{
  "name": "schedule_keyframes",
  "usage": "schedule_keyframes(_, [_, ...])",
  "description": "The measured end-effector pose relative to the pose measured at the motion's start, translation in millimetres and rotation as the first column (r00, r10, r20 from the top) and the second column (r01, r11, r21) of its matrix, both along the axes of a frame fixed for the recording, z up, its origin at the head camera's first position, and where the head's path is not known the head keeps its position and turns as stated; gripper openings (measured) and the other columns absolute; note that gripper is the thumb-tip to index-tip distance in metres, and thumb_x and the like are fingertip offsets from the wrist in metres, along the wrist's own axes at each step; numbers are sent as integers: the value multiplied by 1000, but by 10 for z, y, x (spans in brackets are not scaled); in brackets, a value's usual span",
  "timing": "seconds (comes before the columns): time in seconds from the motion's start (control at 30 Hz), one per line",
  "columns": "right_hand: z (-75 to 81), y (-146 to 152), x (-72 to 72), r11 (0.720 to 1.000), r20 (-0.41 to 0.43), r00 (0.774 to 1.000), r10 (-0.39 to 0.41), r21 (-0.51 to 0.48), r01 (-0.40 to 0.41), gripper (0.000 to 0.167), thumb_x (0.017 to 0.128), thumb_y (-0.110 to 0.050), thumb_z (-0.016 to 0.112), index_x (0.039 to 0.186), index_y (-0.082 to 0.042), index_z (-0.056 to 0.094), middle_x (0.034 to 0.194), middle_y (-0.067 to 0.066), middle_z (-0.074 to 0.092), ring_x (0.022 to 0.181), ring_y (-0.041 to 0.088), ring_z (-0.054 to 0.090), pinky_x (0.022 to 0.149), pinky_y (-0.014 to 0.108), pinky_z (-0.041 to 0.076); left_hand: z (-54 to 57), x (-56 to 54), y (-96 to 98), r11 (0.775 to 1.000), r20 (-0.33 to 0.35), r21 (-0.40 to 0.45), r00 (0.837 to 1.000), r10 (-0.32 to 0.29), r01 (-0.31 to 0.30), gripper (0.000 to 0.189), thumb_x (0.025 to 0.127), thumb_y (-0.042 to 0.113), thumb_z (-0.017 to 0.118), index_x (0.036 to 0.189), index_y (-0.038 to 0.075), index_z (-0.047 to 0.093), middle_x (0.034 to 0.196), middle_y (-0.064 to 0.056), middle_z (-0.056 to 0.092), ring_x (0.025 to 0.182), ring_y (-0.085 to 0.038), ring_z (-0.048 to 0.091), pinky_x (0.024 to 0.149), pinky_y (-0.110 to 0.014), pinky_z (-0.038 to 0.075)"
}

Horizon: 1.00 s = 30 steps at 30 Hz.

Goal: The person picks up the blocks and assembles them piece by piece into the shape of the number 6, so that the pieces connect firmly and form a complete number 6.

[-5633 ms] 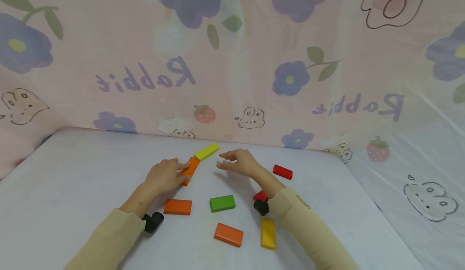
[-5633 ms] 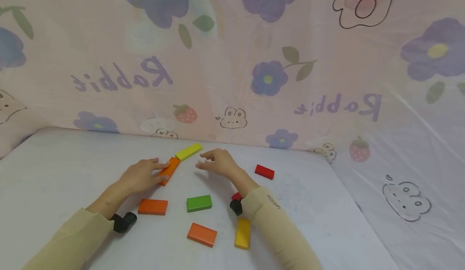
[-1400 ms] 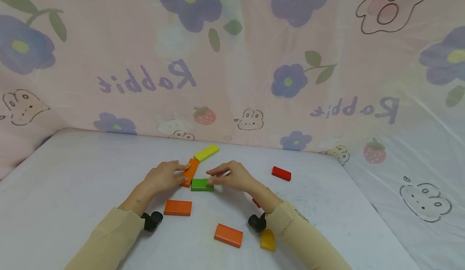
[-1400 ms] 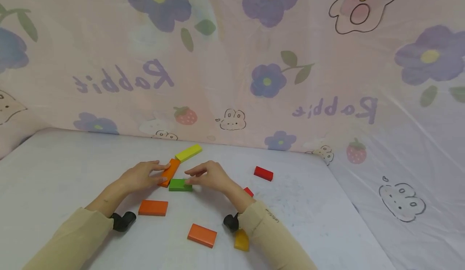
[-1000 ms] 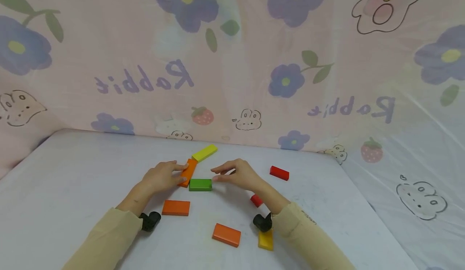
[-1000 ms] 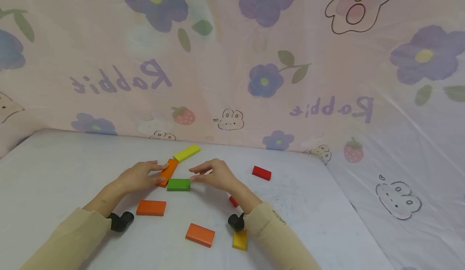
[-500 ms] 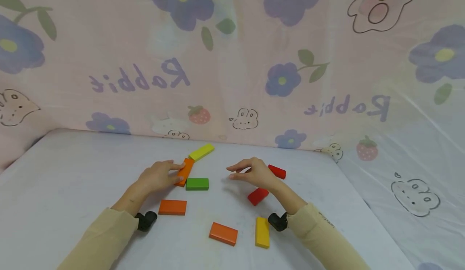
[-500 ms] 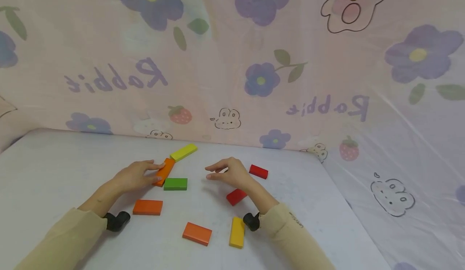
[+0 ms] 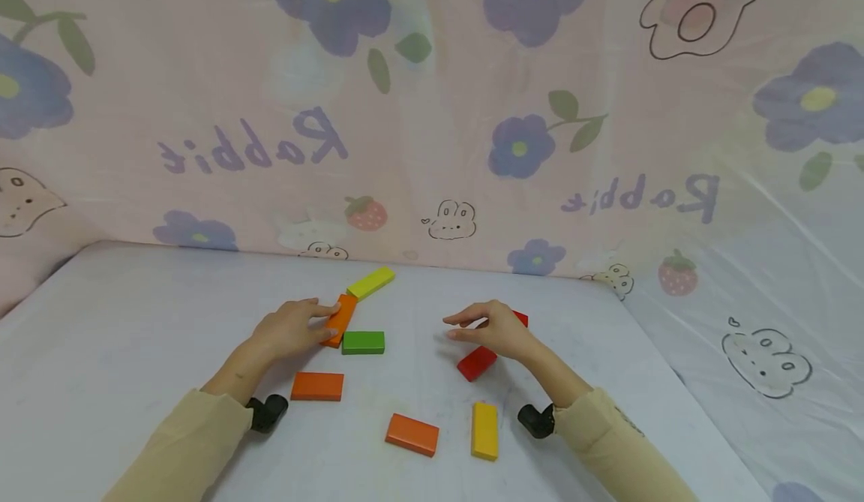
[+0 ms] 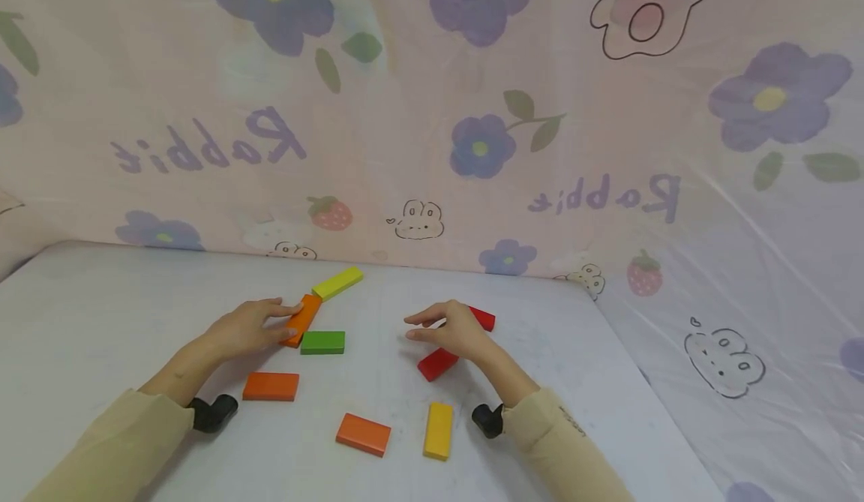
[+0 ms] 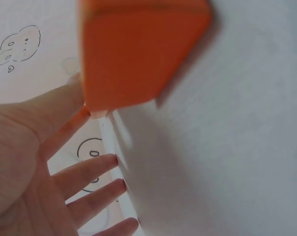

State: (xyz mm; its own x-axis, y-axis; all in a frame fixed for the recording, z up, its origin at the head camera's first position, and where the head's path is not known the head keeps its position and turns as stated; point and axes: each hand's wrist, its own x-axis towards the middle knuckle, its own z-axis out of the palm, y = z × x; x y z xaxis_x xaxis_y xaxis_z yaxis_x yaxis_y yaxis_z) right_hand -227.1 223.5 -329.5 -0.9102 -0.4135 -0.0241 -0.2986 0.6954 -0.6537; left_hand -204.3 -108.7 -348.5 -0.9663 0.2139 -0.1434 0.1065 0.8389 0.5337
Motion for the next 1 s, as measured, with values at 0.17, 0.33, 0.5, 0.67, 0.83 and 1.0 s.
schedule_keyframes(0.17, [-41,103,28,1000,-1,1000,11,15,-11,28,84,-25,74,109,-12,74,108,7,70,97,20,62,75,23,55,-25,-14,-12,1000,0,-11,1000,-3,3,48,93,27,61,138,14,53,147,-28,37,133,-53,31,101,-70,29])
schedule_keyframes(0.33, [-88,208,63,999,-24,999,29,17,-29,26,84,-21,74,108,-10,75,104,6,71,98,22,62,77,21,54,-28,-19,-17,1000,-3,-16,1000,-7,7,48,93,28,61,138,15,53,147,-27,38,133,-52,32,101,-70,30])
schedule_keyframes(0.5, [-111,288,89,1000,-6,1000,25,9,-25,27,85,-22,73,108,-9,74,103,7,71,93,20,63,74,19,54,-21,-20,-13,1000,-8,-15,1000,-16,16,48,93,27,61,138,13,53,146,-28,38,132,-53,32,101,-70,30])
schedule_keyframes(0.67, [-114,326,97,999,9,999,50,11,-50,25,85,-20,73,107,-8,74,105,8,72,94,20,63,74,18,54,-11,-20,-11,1000,-5,-19,1000,-13,13,48,93,28,61,138,13,53,146,-28,38,132,-53,33,101,-70,30])
schedule_keyframes(0.83, [-103,354,114,995,16,996,91,28,-91,25,85,-18,73,108,-7,74,105,9,72,97,23,64,76,17,54,1,-17,-5,1000,-2,-20,1000,-12,12,48,92,27,61,137,13,54,146,-28,38,132,-53,33,100,-70,31])
schedule_keyframes(1.0, [-100,391,130,985,-9,988,151,80,-150,25,86,-16,72,109,-7,73,102,4,72,97,22,63,79,18,53,-1,-19,-1,1000,3,-19,1000,-9,9,48,93,28,61,138,14,53,147,-28,37,132,-53,32,100,-70,30])
